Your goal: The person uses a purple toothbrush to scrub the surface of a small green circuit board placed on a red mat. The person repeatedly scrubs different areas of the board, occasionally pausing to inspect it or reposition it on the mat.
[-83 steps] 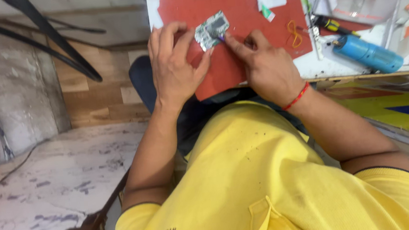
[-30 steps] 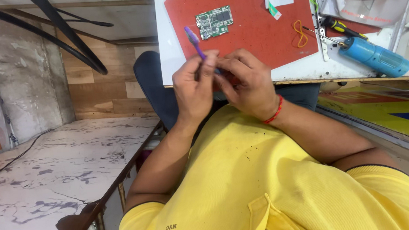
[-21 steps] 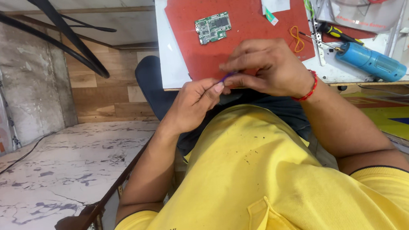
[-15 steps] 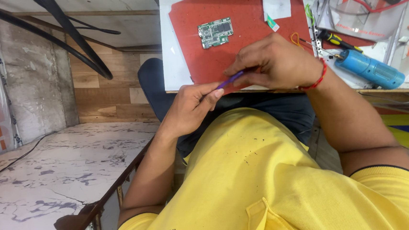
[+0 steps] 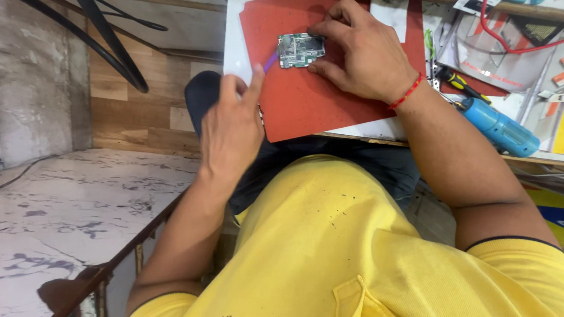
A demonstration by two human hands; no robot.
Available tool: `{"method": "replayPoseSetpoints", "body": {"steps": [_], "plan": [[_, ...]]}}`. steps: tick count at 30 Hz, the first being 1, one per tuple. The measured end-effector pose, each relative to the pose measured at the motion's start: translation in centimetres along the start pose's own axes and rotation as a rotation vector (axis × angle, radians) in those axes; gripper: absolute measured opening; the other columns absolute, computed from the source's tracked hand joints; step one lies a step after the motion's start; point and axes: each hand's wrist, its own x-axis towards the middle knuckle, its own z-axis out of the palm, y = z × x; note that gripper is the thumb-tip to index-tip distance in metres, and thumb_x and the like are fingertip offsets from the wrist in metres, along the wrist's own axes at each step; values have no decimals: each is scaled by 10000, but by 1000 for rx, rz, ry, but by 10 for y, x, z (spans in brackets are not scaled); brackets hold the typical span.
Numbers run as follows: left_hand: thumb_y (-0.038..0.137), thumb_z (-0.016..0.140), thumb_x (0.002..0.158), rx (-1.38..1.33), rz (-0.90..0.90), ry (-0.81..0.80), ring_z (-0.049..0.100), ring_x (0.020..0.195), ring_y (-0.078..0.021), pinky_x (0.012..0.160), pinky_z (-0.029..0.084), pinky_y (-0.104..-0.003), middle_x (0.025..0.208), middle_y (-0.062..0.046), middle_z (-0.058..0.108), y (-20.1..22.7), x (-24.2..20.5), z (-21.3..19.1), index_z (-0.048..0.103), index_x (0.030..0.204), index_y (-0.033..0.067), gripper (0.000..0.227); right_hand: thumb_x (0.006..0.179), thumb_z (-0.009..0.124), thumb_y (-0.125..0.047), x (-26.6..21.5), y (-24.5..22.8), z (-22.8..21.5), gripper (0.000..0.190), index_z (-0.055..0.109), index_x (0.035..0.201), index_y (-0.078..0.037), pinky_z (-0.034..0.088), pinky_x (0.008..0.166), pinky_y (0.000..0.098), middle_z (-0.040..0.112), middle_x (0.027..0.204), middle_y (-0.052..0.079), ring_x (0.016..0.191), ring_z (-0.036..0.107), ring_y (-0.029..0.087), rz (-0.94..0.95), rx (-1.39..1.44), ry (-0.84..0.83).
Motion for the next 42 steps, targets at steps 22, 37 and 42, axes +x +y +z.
{"method": "replayPoseSetpoints", "body": {"steps": [22,37,42], "plan": [[67,589,922,30,106,-8,686,617,-360,577,567,-488,889,-162,642,13,15,6,682,1372,139,466,855,858,-126,3,20,-7,385,736,1214,-56,551,799,372,600,1155,119,910,650,254,-8,159,-94],[117,620,908,123,135,83,675,531,-316,490,547,-452,814,-120,679,9,8,14,695,1359,194,463,843,832,-126,5,18,-4,338,742,1159,-45,547,752,368,600,1127,119,854,641,245,-5,134,-60],[95,620,881,132,162,5,669,512,-324,472,546,-451,787,-125,666,10,11,9,687,1376,168,505,869,819,-118,2,18,-3,319,745,1171,-47,548,767,371,596,1123,120,854,643,238,19,135,-54]]}}
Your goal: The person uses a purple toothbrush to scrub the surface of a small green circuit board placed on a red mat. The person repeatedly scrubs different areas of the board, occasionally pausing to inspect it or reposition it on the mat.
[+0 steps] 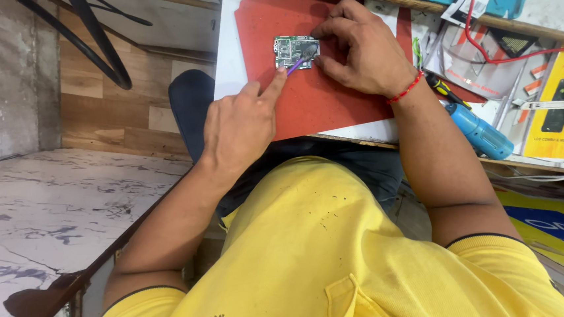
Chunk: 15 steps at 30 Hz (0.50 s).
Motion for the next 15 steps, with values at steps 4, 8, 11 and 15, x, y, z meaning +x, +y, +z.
{"method": "replayPoseSetpoints", "body": {"steps": [4,8,11,15], "plan": [[141,631,935,-5,-51,79,671,542,-334,500,549,-463,823,-114,674,-8,6,-6,689,1368,171,439,848,846,-130,3,0,1,330,747,1151,-45,547,768,375,602,1116,129,878,649,259,-33,6,22],[99,614,890,76,-10,6,672,552,-327,494,543,-465,861,-97,681,3,6,1,675,1393,181,513,840,876,-159,-3,10,0,336,746,1126,-38,556,796,391,603,1113,142,939,646,303,1,31,31],[160,627,984,-55,-66,108,669,614,-343,534,533,-473,875,-75,667,2,14,-4,682,1354,231,381,787,872,-173,-1,18,3,378,724,1095,-10,543,889,445,603,1124,173,1021,626,369,-60,17,96],[182,647,889,53,-16,-46,635,512,-358,505,537,-476,846,-101,656,20,5,-11,692,1362,191,476,827,823,-208,-3,20,4,355,709,1112,-29,544,908,446,617,1143,162,1042,643,362,19,92,36]]}}
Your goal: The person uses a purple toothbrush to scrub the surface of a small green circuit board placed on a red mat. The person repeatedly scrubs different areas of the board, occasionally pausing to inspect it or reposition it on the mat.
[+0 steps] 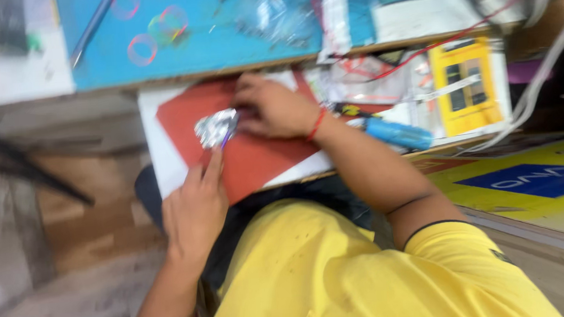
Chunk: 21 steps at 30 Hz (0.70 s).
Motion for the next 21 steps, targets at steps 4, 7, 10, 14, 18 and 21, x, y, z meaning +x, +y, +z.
{"method": "replayPoseSetpoints", "body": {"steps": [4,7,10,14,18,21], "plan": [[242,628,960,35,-86,56,663,592,-367,547,537,-496,857,-66,686,-10,11,-6,706,1315,255,363,813,797,-200,0,-5,3,375,711,1144,-47,551,884,433,612,1132,143,1028,651,347,-43,8,19],[270,622,974,63,-43,-5,671,596,-360,542,538,-490,832,-81,688,-6,5,-4,700,1322,246,358,813,791,-217,0,-3,1,388,696,1148,-48,550,862,436,612,1164,145,1003,654,345,-16,-13,3],[270,622,961,40,-64,20,674,616,-366,550,536,-498,834,-86,705,-15,11,-2,706,1318,262,366,817,787,-239,1,-8,2,369,701,1129,-62,552,858,437,619,1140,130,1002,663,337,8,-21,-11],[286,614,1028,68,-98,42,669,661,-378,591,541,-491,857,-92,697,-16,10,5,695,1350,258,334,810,782,-243,0,-2,1,374,703,1133,-72,552,869,437,612,1148,129,1011,660,339,-14,-16,12],[296,606,989,21,-107,35,677,679,-372,594,538,-504,875,-62,707,-13,5,7,686,1333,303,353,791,792,-260,1,-6,2,380,706,1115,-81,546,861,442,602,1130,123,1021,658,339,-7,-40,9],[314,595,999,83,-166,2,677,673,-369,585,532,-510,853,-59,699,-16,6,9,688,1357,325,371,798,791,-266,0,-6,4,383,703,1122,-82,550,877,441,607,1142,111,1026,660,336,-4,-34,20]]}}
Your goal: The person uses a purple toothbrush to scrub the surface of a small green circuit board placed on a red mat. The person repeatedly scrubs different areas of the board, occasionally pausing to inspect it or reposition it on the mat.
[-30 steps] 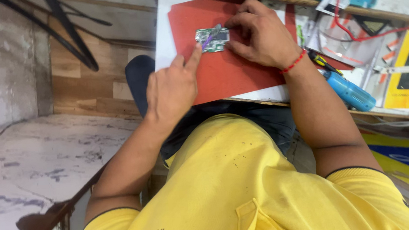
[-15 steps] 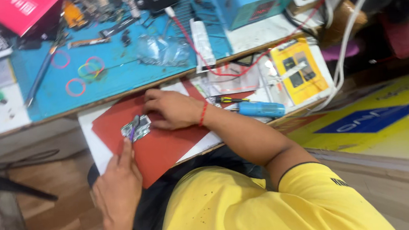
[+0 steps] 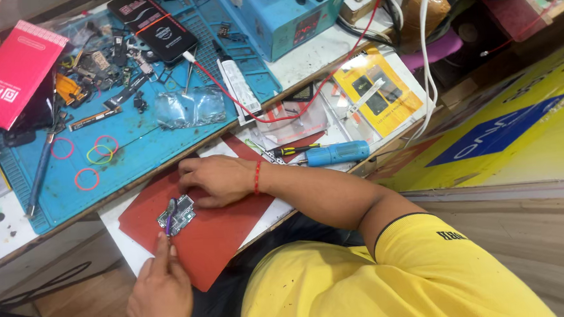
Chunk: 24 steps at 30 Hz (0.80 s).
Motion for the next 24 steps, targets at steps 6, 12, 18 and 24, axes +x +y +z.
{"method": "replayPoseSetpoints", "body": {"steps": [6,12,18,24], "plan": [[327,595,990,45,13,-17,684,673,-359,575,533,-514,848,-55,699,-2,4,4,687,1364,332,385,808,781,-275,0,-1,-2,377,700,1123,-85,550,868,446,607,1158,113,1019,661,336,17,-20,-5],[327,597,984,20,58,12,676,665,-368,594,540,-504,851,-62,697,-3,1,4,688,1355,311,382,796,775,-277,0,-3,-2,398,693,1139,-94,549,841,460,601,1147,122,1002,662,338,12,-33,3],[298,590,979,14,103,6,674,640,-371,574,540,-500,888,-68,714,-1,1,2,681,1368,254,402,802,780,-277,-3,-2,3,387,684,1123,-83,556,839,458,606,1149,120,995,663,342,13,-42,23],[283,602,994,-74,48,21,686,689,-375,618,548,-501,863,-96,699,-1,2,-8,690,1349,250,367,812,782,-263,-2,-4,1,383,690,1137,-80,553,838,462,609,1157,125,981,660,345,-6,-38,13]]}}
